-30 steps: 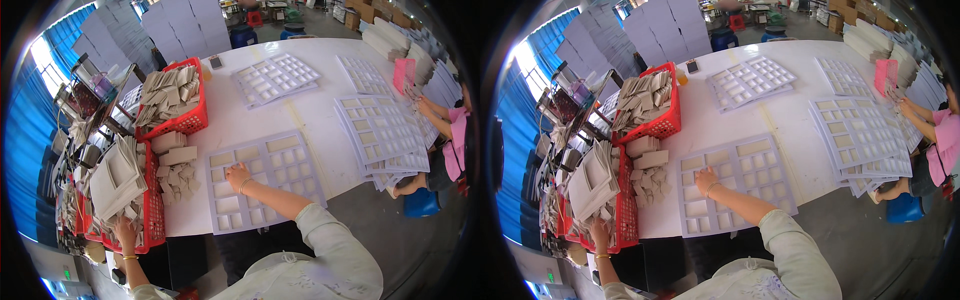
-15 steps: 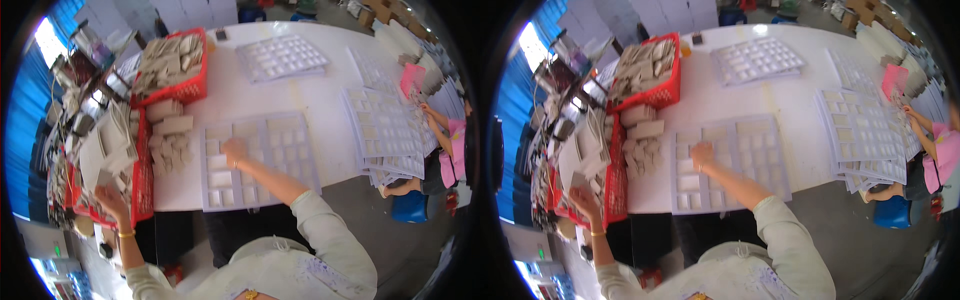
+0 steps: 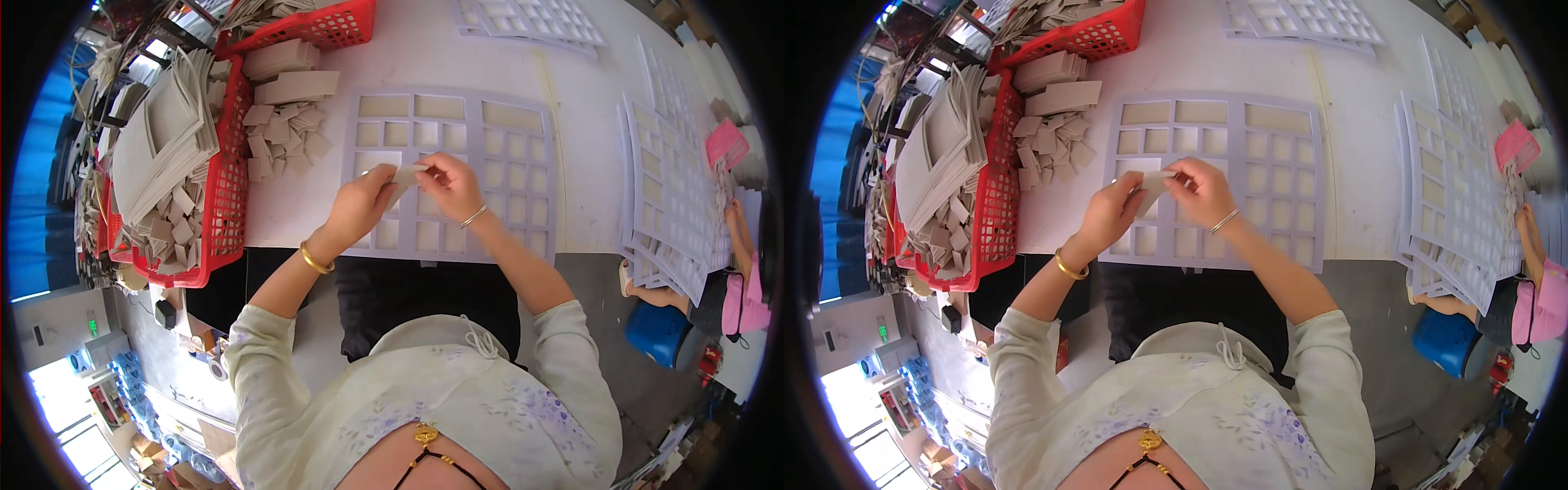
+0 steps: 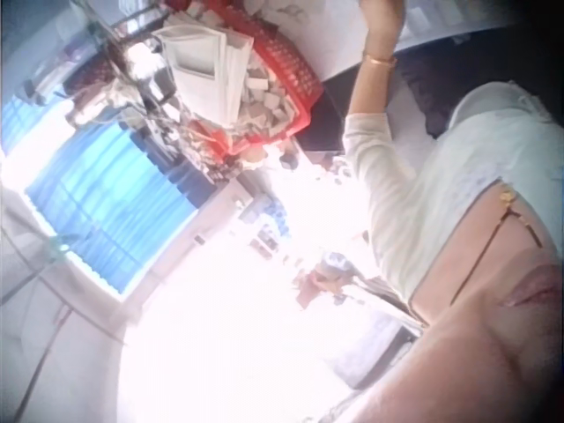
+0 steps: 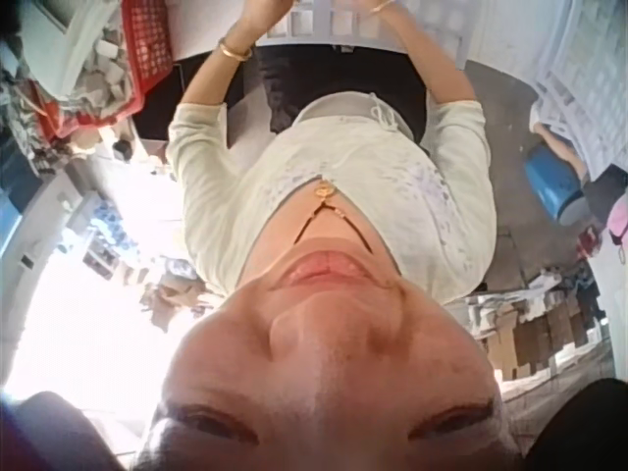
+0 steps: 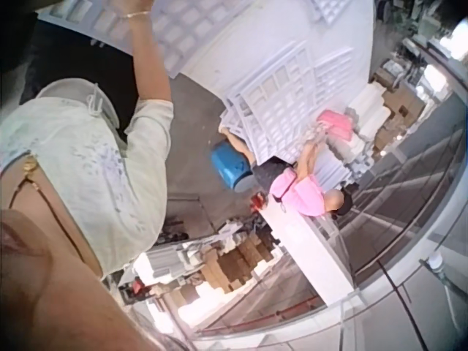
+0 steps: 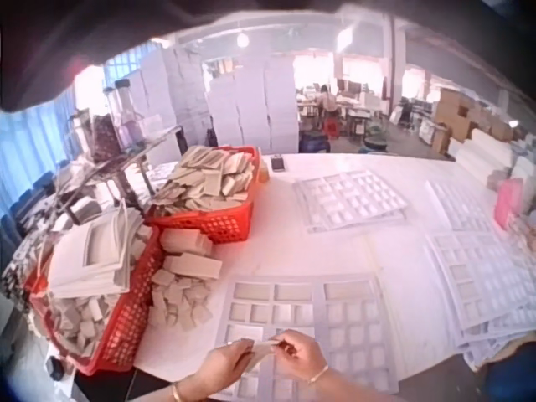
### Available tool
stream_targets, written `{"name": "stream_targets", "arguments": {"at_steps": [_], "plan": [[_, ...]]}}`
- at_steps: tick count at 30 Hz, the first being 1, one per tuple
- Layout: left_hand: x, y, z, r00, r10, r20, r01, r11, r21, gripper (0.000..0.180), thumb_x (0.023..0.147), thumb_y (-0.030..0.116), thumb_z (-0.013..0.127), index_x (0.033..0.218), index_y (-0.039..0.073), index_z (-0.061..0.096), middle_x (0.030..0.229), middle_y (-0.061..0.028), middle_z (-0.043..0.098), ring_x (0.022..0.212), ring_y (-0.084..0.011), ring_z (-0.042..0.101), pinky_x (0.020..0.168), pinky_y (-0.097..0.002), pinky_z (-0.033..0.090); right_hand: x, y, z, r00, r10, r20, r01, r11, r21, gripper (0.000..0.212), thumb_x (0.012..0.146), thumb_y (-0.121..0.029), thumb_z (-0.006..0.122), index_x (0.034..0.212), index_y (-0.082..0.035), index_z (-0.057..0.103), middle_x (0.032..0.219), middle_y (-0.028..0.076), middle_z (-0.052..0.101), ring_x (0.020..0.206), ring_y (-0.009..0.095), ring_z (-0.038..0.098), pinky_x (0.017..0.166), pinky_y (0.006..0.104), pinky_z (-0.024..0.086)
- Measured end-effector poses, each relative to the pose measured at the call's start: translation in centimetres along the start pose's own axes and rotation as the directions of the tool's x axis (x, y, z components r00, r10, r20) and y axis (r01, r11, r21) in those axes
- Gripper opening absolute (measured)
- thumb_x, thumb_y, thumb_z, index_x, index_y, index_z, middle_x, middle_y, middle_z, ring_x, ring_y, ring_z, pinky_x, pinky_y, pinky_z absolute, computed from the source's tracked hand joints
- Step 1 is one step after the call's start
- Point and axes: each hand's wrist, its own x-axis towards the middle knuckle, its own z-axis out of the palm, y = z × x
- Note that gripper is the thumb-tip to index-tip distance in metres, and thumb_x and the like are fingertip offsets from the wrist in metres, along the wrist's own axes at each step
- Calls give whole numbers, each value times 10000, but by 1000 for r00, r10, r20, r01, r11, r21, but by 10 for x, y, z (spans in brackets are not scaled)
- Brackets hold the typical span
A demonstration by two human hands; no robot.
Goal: Manually placing small rectangular card pieces into partitioned plastic trays at a workstation.
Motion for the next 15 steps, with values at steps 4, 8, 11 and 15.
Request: {"name": "stream_targets", "arguments": {"at_steps": [4,8,11,15], "plan": [[40,-16,23,982,-191,1,189,974,-126,176,839,126,623,1001,76,578,785,-109,638,662,-260,624,566,-368,470,20,11,-45,978,11,-210,-32,995,-98,95,826,-57,639,915,-27,625,796,40,633,699,105,635,575,225,479],[85,-46,43,975,-152,-162,130,982,-140,171,822,146,649,970,80,596,776,-67,650,629,-184,620,547,-327,464,47,22,-89,959,119,-257,-146,985,-89,115,832,-43,621,946,-28,619,753,33,629,668,102,629,585,235,482],[108,-64,56,967,-234,-97,216,962,-168,153,814,151,657,935,70,607,780,-50,662,635,-154,626,548,-297,470,58,33,-104,968,202,-150,-231,951,-207,154,839,-33,599,993,-33,607,729,30,629,650,101,630,591,240,484],[120,-70,71,934,-348,83,355,871,-340,116,819,121,631,909,52,603,780,-56,665,676,-150,638,584,-290,480,63,44,-106,969,243,-50,-248,932,-265,178,866,-42,567,1041,-57,592,780,9,625,650,77,611,542,228,468]]}}
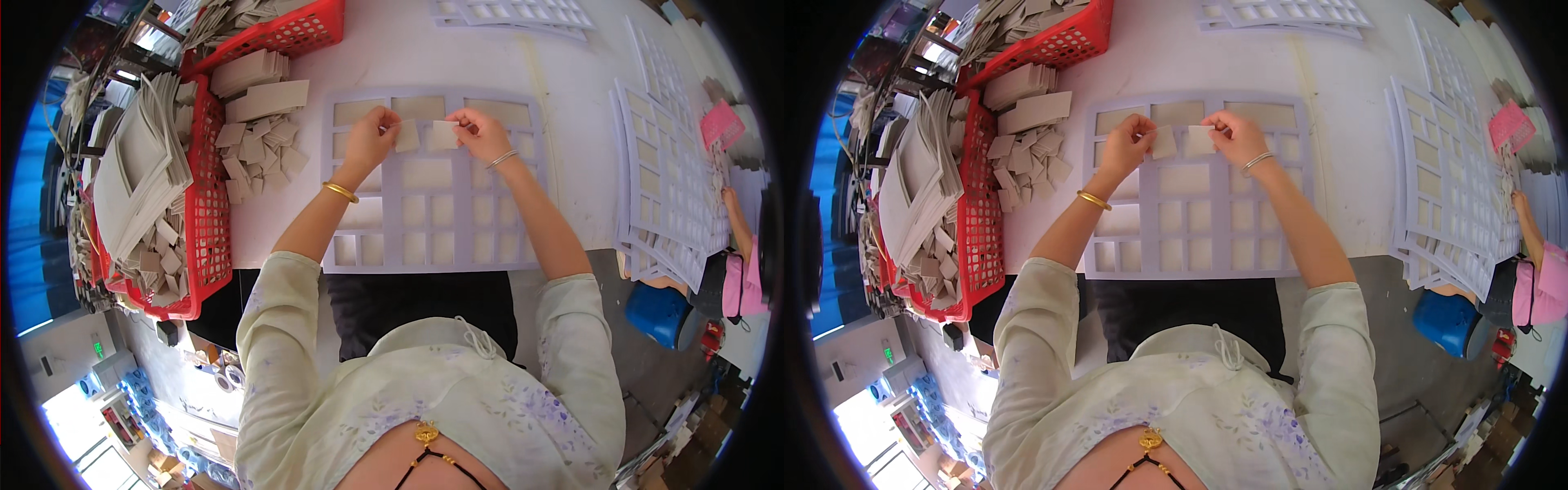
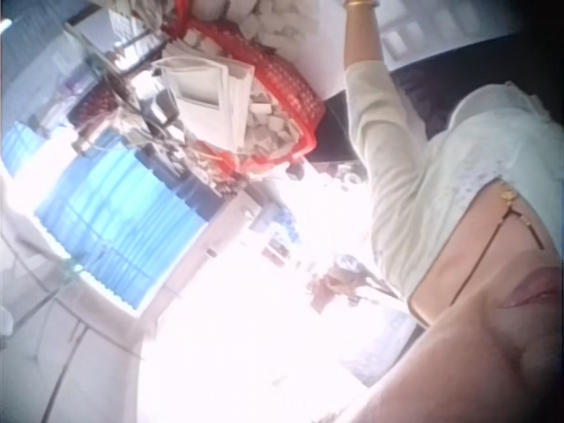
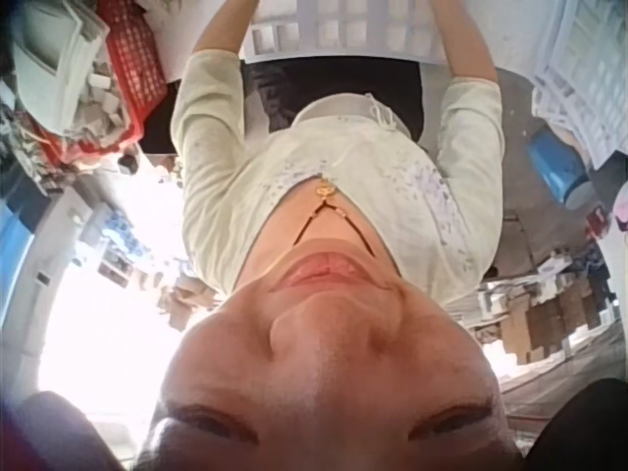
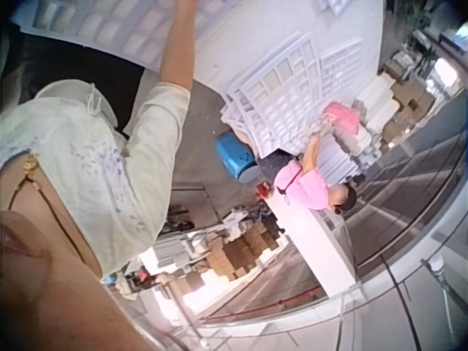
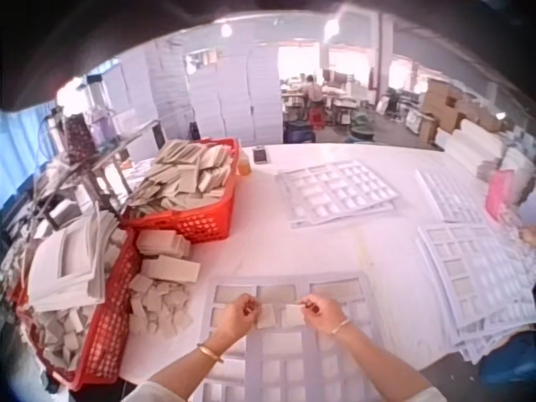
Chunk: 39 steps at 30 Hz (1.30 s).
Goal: Manually placing small rectangular card pieces into partitioned plastic trays at a workstation.
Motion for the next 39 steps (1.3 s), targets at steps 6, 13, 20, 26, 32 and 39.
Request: {"name": "stream_targets", "arguments": {"at_steps": [6,13,20,26,32,39], "plan": [[7,-4,-1,995,92,44,-98,978,186,84,824,89,602,889,36,601,802,-96,668,722,-228,645,643,-337,500,7,-2,5,993,115,26,-116,991,59,151,868,-60,559,1013,-43,596,768,15,633,622,83,606,475,243,450],[11,-5,-2,946,293,140,-323,884,336,93,807,68,601,897,45,613,844,-90,630,673,-211,618,621,-332,495,17,4,8,985,120,125,-117,993,-32,142,829,-38,556,964,-61,591,697,39,615,595,112,578,500,275,453],[-14,9,0,938,340,72,-328,798,505,125,790,45,581,905,74,620,942,-82,582,773,-295,612,651,-396,501,14,3,18,975,-216,60,221,881,-419,185,740,-79,637,923,-104,622,838,56,606,740,227,593,662,349,488],[-55,13,-16,885,464,29,-426,785,450,130,800,27,569,897,101,615,938,-62,582,748,-299,613,611,-393,501,-3,-5,25,943,-333,7,265,736,-623,122,717,-90,661,830,-135,654,917,11,599,882,197,572,704,375,470],[-134,5,-51,889,454,-69,-395,833,388,177,759,-40,598,865,98,625,920,-43,616,707,-261,617,568,-340,496,-18,-14,42,904,-361,230,370,386,-845,118,782,-132,572,833,-156,676,931,-11,604,1006,164,506,869,382,347],[-186,-5,-128,847,457,-273,-287,824,489,222,741,-112,573,872,60,623,887,-76,608,672,-233,601,572,-296,473,-15,-35,56,964,-72,254,264,224,-938,193,809,-104,529,934,-128,674,1030,21,594,1079,186,486,968,407,315]]}}
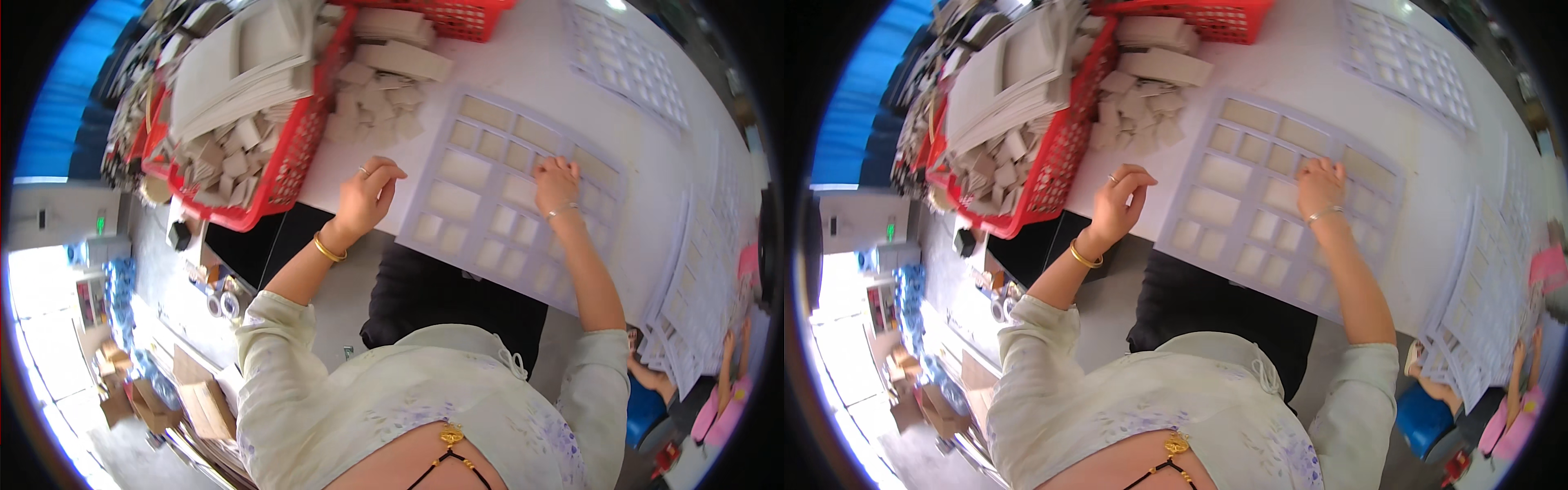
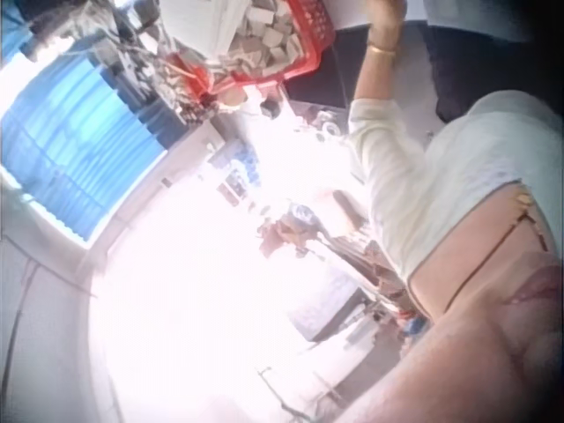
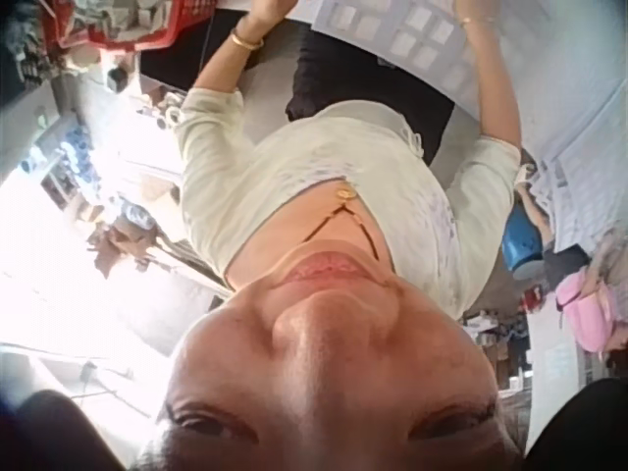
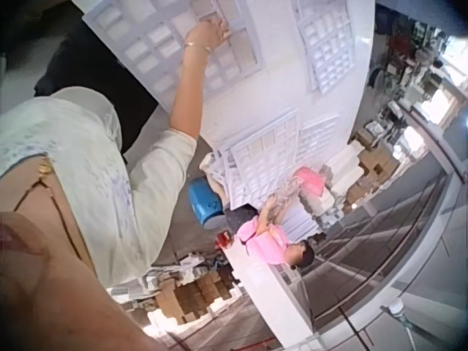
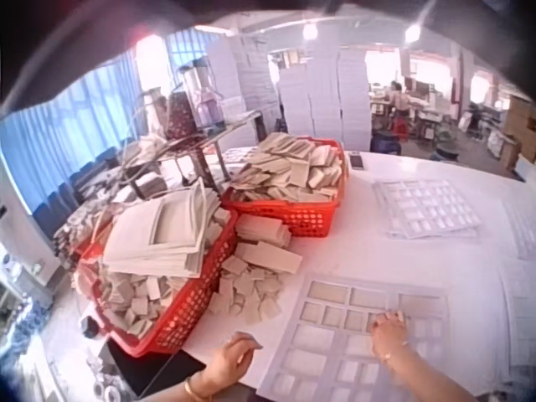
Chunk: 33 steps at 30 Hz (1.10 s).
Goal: Manually placing small rectangular card pieces into partitioned plastic trays at a workstation.
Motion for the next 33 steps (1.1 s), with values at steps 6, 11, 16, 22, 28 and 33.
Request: {"name": "stream_targets", "arguments": {"at_steps": [6,11,16,22,28,33], "plan": [[-7,-10,-89,978,102,-182,-61,973,221,208,722,-58,593,868,86,622,899,-59,608,646,-240,596,546,-325,474,-1,-8,-9,999,-33,32,36,994,-99,265,751,-64,579,987,-139,674,1068,26,583,1092,197,484,991,399,303],[-9,-38,-153,923,-59,-380,190,929,317,172,770,6,593,900,109,639,914,-74,617,653,-239,608,557,-316,476,-6,1,-6,999,13,40,-13,1000,4,273,732,-59,607,976,-162,671,1076,23,573,1111,207,485,980,403,307],[-13,-102,-201,900,-340,-272,435,751,498,199,810,163,617,1000,105,604,992,-102,608,785,-278,635,688,-396,493,-5,20,9,990,52,-135,-33,990,141,362,750,-81,597,1098,-180,601,1076,33,573,1092,230,509,931,457,348],[-9,-140,-189,949,-287,-134,307,734,605,250,807,228,645,1023,112,600,984,-111,596,786,-284,616,685,-404,489,7,35,1,889,193,-414,-48,940,337,294,780,-130,590,1060,-202,637,1042,46,612,1014,245,567,829,456,399],[10,-93,-178,960,-79,-268,229,772,593,103,857,186,623,904,97,645,799,-38,582,639,-163,545,594,-310,457,15,20,-25,904,210,-371,-11,882,471,205,794,-149,582,968,-210,671,982,-10,635,954,194,571,806,393,342],[13,-35,-151,953,94,-288,37,908,417,83,808,57,658,888,72,645,889,-56,621,624,-167,571,580,-276,486,43,-24,-27,915,125,-383,68,890,452,169,796,-157,583,930,-210,672,956,-12,644,921,189,570,792,392,328]]}}
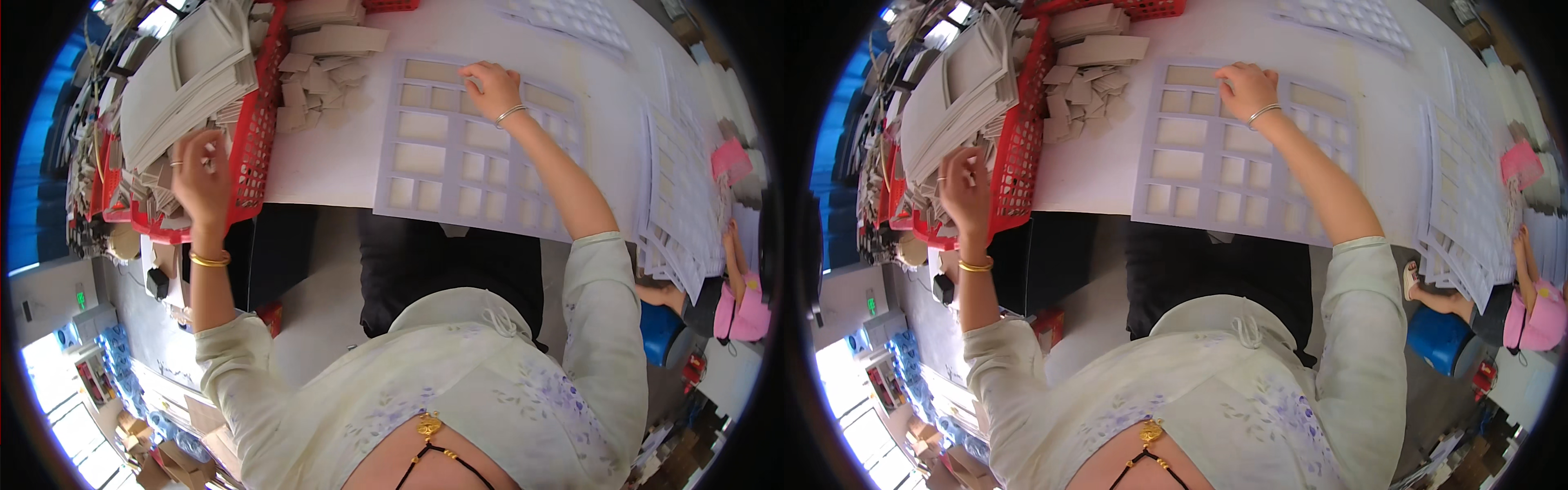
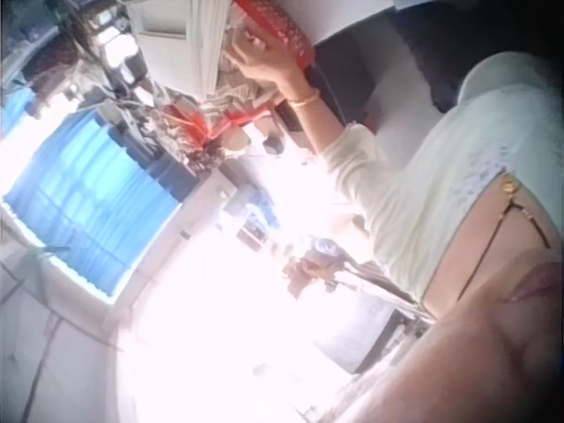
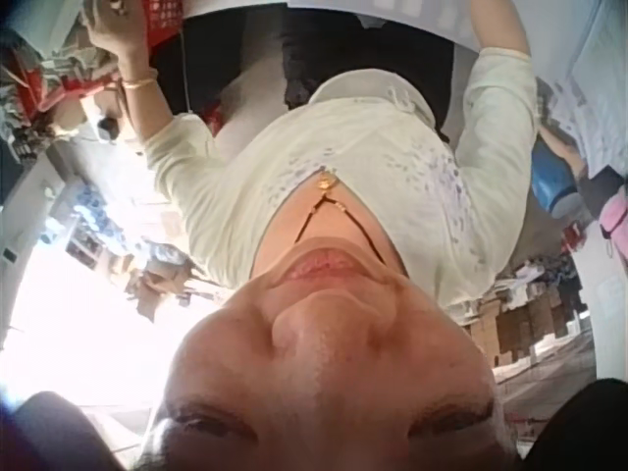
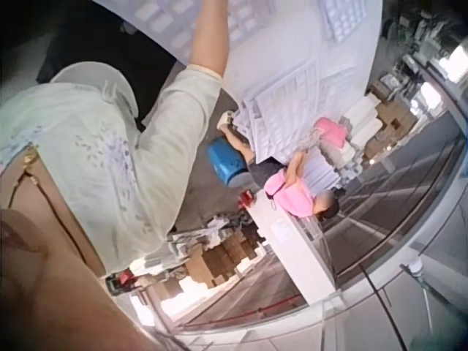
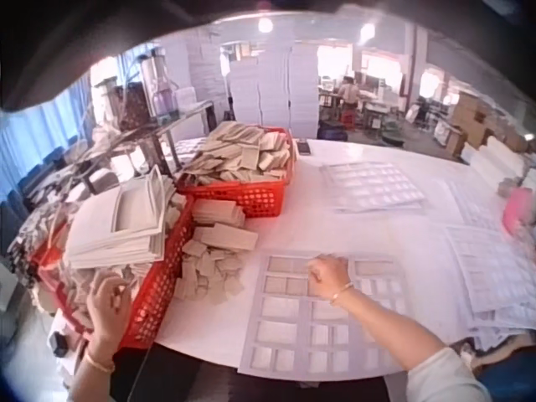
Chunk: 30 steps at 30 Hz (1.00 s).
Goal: Manually placing small rectangular card pieces into partitioned plastic trays at a workstation.
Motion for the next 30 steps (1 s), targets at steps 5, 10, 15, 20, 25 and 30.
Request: {"name": "stream_targets", "arguments": {"at_steps": [5,10,15,20,25,30], "plan": [[-18,40,36,977,201,71,-184,964,-193,140,740,32,687,858,81,632,854,-87,622,695,-253,626,590,-315,506,18,-58,36,985,-157,65,153,986,63,151,795,-153,593,914,-208,667,925,-25,648,900,178,578,788,384,322],[-52,38,100,947,-137,290,229,921,-314,99,776,75,674,863,81,628,791,-62,611,618,-202,602,536,-303,478,29,-97,59,957,-238,166,214,965,150,140,790,-171,592,897,-211,673,875,-23,657,880,187,588,816,400,311],[-73,25,127,917,-230,327,315,918,-239,73,794,87,651,861,74,626,807,-61,623,646,-206,610,558,-311,481,54,-90,70,980,-192,59,182,972,146,129,767,-199,626,889,-201,669,878,-23,669,873,183,601,819,394,316],[-67,38,113,949,-84,304,186,927,-325,108,766,68,664,860,85,616,825,-63,620,719,-234,624,599,-340,503,95,-65,68,992,-127,-10,127,991,41,144,771,-221,643,913,-205,658,881,-14,667,860,201,614,779,423,361],[-53,52,40,964,223,145,-143,893,-426,167,724,36,696,859,88,613,831,-42,605,699,-212,611,567,-307,489,82,-94,69,920,-391,-29,391,907,158,129,818,-214,621,933,-158,632,899,25,660,887,232,611,789,430,369],[-36,22,-41,982,143,-125,-176,932,-317,178,716,-17,684,860,57,610,817,-52,597,663,-174,591,535,-270,467,45,-146,95,772,-614,165,576,785,226,160,742,-183,638,899,-157,623,908,39,633,900,225,582,853,450,349]]}}
